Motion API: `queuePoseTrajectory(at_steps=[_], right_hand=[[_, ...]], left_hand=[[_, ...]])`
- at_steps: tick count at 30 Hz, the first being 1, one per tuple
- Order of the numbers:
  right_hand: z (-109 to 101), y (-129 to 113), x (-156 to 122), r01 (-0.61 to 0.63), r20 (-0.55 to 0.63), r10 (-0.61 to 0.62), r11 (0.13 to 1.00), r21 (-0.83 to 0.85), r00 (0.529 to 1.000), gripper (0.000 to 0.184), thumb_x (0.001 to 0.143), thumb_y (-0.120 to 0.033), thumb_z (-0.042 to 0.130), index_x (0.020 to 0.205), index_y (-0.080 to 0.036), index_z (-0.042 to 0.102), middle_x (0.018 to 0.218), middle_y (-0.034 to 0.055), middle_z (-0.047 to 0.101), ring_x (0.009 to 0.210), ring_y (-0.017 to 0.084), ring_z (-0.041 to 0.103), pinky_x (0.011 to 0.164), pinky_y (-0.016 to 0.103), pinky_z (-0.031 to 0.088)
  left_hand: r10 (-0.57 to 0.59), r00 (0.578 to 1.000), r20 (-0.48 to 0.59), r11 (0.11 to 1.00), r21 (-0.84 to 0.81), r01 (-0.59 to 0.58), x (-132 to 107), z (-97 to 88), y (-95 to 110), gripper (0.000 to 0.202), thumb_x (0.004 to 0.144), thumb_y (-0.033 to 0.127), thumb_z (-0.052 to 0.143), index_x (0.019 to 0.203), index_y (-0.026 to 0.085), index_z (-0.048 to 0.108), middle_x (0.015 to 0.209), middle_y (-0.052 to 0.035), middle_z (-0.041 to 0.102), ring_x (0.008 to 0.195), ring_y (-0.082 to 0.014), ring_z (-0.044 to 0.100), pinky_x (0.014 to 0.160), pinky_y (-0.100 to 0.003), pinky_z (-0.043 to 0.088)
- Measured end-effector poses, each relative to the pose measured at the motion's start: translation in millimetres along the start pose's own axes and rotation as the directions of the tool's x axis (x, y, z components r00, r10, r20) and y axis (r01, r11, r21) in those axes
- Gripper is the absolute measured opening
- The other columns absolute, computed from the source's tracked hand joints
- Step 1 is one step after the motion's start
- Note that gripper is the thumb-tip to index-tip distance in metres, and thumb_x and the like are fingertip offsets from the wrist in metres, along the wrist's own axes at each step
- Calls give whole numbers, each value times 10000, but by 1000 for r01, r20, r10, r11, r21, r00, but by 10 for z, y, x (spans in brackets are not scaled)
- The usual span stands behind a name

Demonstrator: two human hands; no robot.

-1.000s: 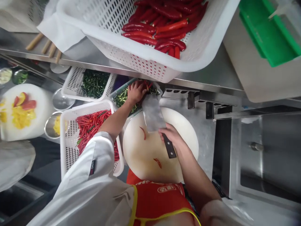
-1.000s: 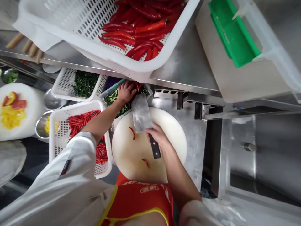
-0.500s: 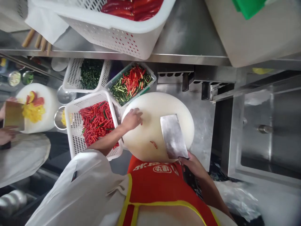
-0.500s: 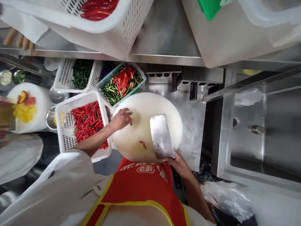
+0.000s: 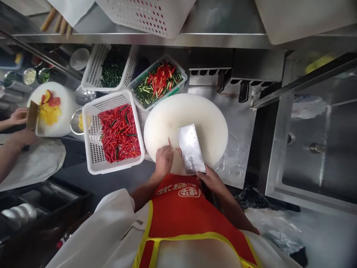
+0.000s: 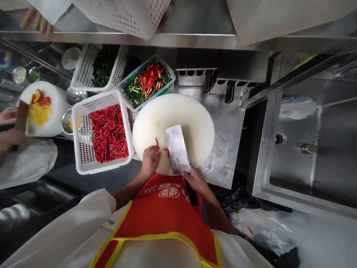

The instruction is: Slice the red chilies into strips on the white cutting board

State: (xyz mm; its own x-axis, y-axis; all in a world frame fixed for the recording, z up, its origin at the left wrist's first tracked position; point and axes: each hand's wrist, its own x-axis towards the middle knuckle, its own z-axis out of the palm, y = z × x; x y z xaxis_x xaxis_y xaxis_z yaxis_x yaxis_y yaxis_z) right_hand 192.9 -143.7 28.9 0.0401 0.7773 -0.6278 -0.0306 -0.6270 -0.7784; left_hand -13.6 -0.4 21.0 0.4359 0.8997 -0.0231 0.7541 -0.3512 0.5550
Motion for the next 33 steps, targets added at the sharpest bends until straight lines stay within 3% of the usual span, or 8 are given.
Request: queuePoseTrajectory(at_steps=[3,7,13,17,21,27,30,33], right_hand=[[110,-56,49,8,28,-9,999,41,1000,199,835,-391,528,909,-208,511,647,-37,608,506,162,571,520,266,429],[248,-99,141,28,51,-28,1000,9,998,144,839,-360,516,855,-222,479,646,-38,608,494,158,582,515,266,439],[411,-177,261,66,63,-66,998,3,996,149,831,-353,513,846,-213,466,615,-41,586,482,152,581,488,262,451],[522,-424,477,49,51,-57,990,135,997,194,769,-366,546,846,-212,457,573,-63,535,435,130,527,418,241,441],[650,-992,916,115,17,-122,969,216,992,226,684,-353,579,814,-209,463,536,-71,505,399,112,476,377,233,432],[693,-1838,1577,231,-73,-221,952,202,973,208,663,-294,588,808,-209,464,547,-67,540,385,111,490,376,230,434],[584,-1850,1611,209,-153,-181,959,193,971,191,676,-287,598,794,-210,469,546,-61,546,409,122,509,396,238,444],[447,-1584,1435,135,-231,-88,971,198,969,181,711,-310,608,791,-207,481,532,-58,533,428,128,507,409,239,430]], left_hand=[[17,999,51,996,-90,-12,-150,67,125,186,956,256,494,1007,218,669,1088,-53,666,1045,-205,580,965,-370,465],[-122,992,30,982,-139,125,-160,78,220,197,921,275,564,1095,214,632,1081,-63,657,1026,-208,590,928,-356,483],[-230,973,34,944,-234,232,107,49,187,113,905,236,575,974,198,657,962,-50,649,886,-182,631,823,-314,511],[-260,965,-24,941,-232,248,391,-79,120,117,905,265,583,933,188,667,925,-50,651,790,-162,628,777,-300,512],[-211,968,-134,966,-178,186,979,-381,-20,155,906,311,586,910,181,672,898,-55,660,771,-170,624,775,-308,503],[-134,973,-187,990,27,141,2311,-968,-438,161,880,193,530,796,179,667,912,-79,668,895,-214,619,844,-326,470],[-134,972,-195,977,140,163,2893,-1039,-591,200,894,199,487,837,164,676,967,-121,651,954,-245,607,884,-349,458],[28,993,-113,983,186,-7,3318,-860,-611,294,940,217,401,974,141,682,1090,-147,637,1076,-255,574,979,-362,424]])
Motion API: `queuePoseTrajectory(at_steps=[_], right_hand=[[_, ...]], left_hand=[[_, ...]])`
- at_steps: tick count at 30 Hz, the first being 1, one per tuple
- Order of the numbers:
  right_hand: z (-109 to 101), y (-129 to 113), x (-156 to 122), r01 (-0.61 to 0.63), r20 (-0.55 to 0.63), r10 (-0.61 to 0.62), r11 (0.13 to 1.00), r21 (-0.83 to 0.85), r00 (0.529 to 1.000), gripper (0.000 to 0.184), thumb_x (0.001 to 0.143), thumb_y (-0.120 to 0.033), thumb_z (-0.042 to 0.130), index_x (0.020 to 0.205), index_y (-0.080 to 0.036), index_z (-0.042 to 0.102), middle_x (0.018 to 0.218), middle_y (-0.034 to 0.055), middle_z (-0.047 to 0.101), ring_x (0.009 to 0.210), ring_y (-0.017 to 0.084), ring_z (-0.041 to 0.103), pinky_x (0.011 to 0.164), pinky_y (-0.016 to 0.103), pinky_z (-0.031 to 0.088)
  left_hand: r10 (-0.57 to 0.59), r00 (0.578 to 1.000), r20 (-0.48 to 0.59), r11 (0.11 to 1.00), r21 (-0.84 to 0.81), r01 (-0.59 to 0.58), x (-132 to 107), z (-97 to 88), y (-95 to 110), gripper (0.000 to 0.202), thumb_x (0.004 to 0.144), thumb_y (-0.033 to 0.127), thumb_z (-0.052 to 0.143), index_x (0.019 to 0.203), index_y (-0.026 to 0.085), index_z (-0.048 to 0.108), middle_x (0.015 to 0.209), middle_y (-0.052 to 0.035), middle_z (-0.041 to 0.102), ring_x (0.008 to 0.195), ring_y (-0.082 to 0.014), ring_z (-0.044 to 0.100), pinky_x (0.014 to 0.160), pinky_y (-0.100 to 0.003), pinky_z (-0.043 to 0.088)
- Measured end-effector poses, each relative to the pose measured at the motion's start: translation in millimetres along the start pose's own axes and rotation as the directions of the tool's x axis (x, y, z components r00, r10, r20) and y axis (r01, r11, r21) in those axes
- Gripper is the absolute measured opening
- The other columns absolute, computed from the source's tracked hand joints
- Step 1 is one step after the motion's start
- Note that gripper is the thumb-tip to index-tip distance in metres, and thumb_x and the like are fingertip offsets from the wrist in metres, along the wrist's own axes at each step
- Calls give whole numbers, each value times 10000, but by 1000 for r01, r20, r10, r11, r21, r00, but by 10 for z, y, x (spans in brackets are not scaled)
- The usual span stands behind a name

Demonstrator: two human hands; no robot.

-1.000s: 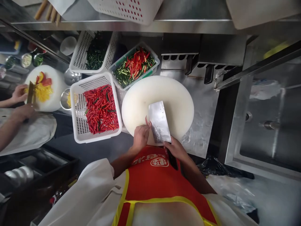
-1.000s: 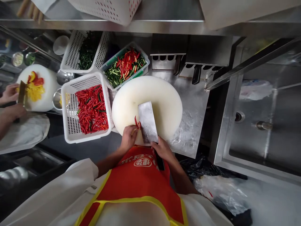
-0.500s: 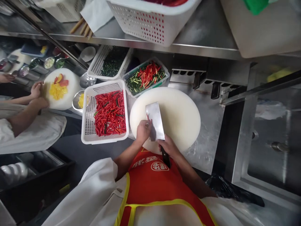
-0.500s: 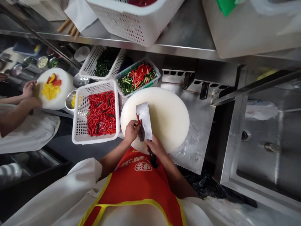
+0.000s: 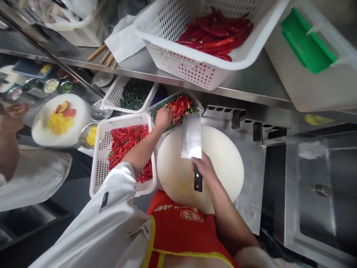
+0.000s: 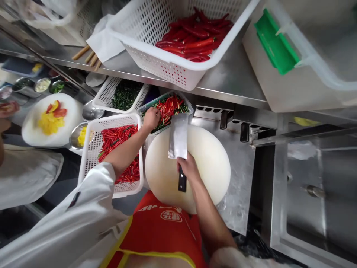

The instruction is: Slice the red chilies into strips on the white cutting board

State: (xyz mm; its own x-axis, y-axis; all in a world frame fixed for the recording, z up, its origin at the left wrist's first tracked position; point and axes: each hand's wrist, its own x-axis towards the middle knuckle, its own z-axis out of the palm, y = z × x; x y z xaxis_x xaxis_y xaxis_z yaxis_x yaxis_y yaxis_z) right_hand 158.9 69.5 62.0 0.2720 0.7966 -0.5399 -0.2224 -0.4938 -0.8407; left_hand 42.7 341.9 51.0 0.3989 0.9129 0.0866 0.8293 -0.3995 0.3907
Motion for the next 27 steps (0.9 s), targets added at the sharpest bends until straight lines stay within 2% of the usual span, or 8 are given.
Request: queuePoseTrajectory(at_steps=[3,5,8,12,15,20,25,27], right_hand=[[-229,283,-269,-87,-86,89,996,29,992,217,746,-360,623,818,-207,487,555,-53,538,446,136,508,428,252,429],[-326,448,-447,-115,-128,115,993,12,985,231,767,-384,625,836,-209,490,576,-51,546,469,144,521,455,264,443],[-352,626,-645,-151,-157,143,988,-36,977,245,790,-412,623,846,-214,491,582,-46,555,488,158,538,479,275,450],[-252,760,-740,-185,-153,180,983,-15,972,271,798,-449,623,842,-226,477,557,-42,552,476,177,538,477,296,451],[-192,813,-740,-159,-153,155,987,-10,976,272,816,-466,608,816,-232,469,543,-38,551,485,184,543,490,303,452],[-203,862,-728,-163,-158,157,986,-26,975,311,800,-502,627,837,-227,487,555,-36,573,488,192,557,501,308,451],[-219,891,-723,-180,-168,173,983,-28,971,292,793,-491,618,824,-233,486,572,-33,576,498,199,562,506,315,459],[-212,892,-725,-166,-164,161,986,-16,973,279,798,-477,619,830,-234,485,579,-38,570,499,194,559,507,313,461]], left_hand=[[150,985,86,989,-3,-151,274,318,179,384,950,263,398,1242,110,596,1348,-163,538,1279,-274,455,1111,-390,327],[166,980,107,985,24,-169,416,504,361,502,944,324,427,1392,102,471,1497,-161,395,1395,-298,319,1174,-430,229],[195,973,121,979,41,-201,587,690,648,588,943,390,421,1471,135,374,1575,-136,271,1458,-314,180,1208,-487,95],[75,985,157,995,59,-85,717,804,881,607,945,489,388,1466,178,404,1580,-150,251,1450,-386,155,1167,-626,10],[1,976,217,997,78,-18,706,844,904,625,942,545,369,1475,221,399,1572,-146,277,1445,-413,158,1122,-704,-9],[12,969,245,995,96,-36,521,859,837,666,940,588,330,1470,192,410,1596,-132,231,1465,-407,103,1132,-697,38],[207,934,291,971,59,-233,293,812,727,650,949,570,337,1489,211,378,1602,-105,230,1480,-370,112,1170,-632,74],[229,940,254,968,38,-246,250,759,619,636,969,530,303,1509,195,336,1602,-105,229,1480,-339,149,1189,-581,109]])
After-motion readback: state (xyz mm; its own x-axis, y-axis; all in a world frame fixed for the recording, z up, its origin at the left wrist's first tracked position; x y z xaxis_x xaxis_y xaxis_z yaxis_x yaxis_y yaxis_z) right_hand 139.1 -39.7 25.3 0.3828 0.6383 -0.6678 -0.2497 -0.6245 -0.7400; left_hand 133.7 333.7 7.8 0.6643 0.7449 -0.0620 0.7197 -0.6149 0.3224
